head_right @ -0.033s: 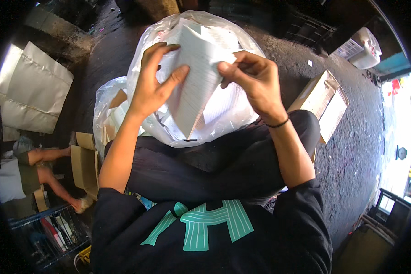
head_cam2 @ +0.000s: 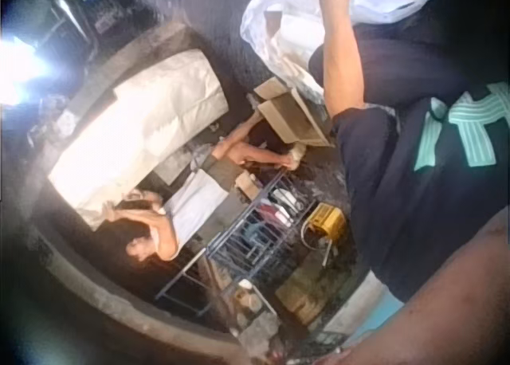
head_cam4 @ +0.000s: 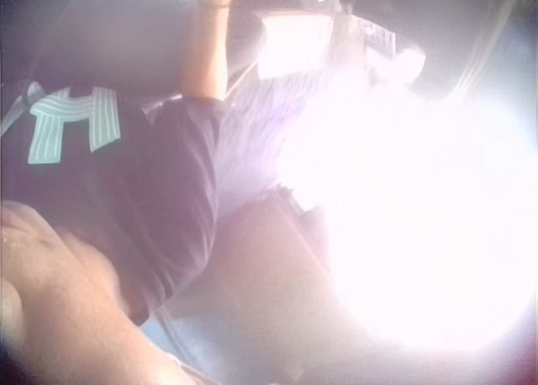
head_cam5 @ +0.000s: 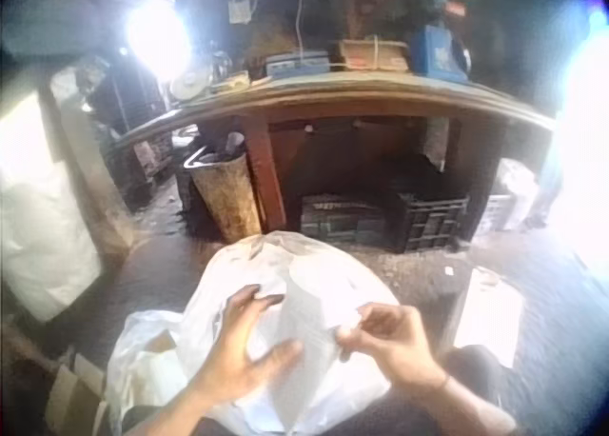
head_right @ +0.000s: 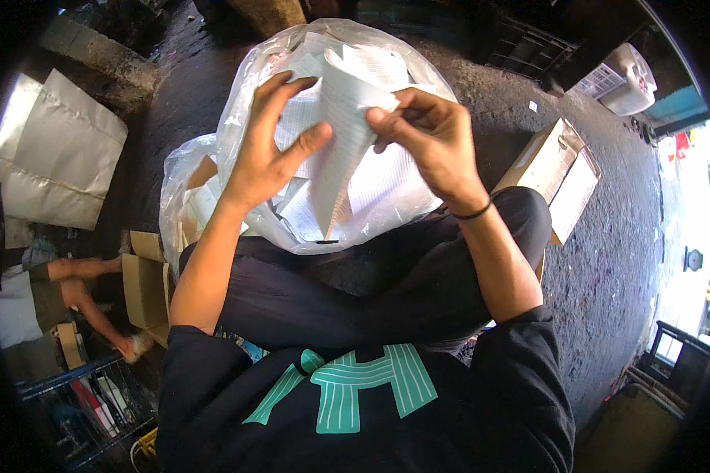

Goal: The person sits cross-legged on the ground and repeatedly picks up sheets of paper from a large plastic bag, unfolds or flips them, and places them into a cardboard box. The person handles loose papers and a small booklet, moving items one at a time between the bag and the box.

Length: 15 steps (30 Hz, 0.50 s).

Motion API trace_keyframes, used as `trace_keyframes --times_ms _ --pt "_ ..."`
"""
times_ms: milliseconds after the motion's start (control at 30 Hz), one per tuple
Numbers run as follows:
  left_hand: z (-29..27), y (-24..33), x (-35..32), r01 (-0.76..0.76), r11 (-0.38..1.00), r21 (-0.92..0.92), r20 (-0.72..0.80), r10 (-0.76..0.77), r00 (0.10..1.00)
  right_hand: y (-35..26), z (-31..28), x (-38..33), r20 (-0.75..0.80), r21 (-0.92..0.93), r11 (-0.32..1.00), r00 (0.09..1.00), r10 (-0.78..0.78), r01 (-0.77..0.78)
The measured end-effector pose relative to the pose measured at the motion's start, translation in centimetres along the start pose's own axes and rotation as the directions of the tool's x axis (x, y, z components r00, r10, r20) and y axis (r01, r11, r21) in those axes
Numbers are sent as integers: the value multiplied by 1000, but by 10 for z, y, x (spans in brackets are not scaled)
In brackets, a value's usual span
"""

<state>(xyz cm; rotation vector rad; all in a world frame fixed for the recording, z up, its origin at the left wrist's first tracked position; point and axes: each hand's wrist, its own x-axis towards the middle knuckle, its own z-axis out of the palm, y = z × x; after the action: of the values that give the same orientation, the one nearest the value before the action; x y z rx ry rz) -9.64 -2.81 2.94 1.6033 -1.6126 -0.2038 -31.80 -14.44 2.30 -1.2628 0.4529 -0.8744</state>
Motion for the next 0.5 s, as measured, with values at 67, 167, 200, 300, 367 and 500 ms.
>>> trace_keyframes --times_ms 67,167,200,300,367,500 --pt "8 14 -1 -8 932 -363 120 56 991 10 8 -1 14 -37 999 1000 -3 4" --pt "24 34 -8 130 855 -503 202 -30 979 24 7 -1 -36 -49 998 998 42 -44" --pt "27 37 -8 138 853 -503 202 -39 979 27 4 0 -39 -32 999 999 30 -31" --pt "30 31 -5 226 776 -588 211 -123 970 32 0 2 -30 50 999 999 15 -14" --pt "28 33 -2 268 659 -703 214 -163 963 31 -2 5 -20 138 990 999 39 -36" --pt "28 16 -1 373 549 -749 189 -362 913 29 -6 7 16 126 989 997 78 -80"
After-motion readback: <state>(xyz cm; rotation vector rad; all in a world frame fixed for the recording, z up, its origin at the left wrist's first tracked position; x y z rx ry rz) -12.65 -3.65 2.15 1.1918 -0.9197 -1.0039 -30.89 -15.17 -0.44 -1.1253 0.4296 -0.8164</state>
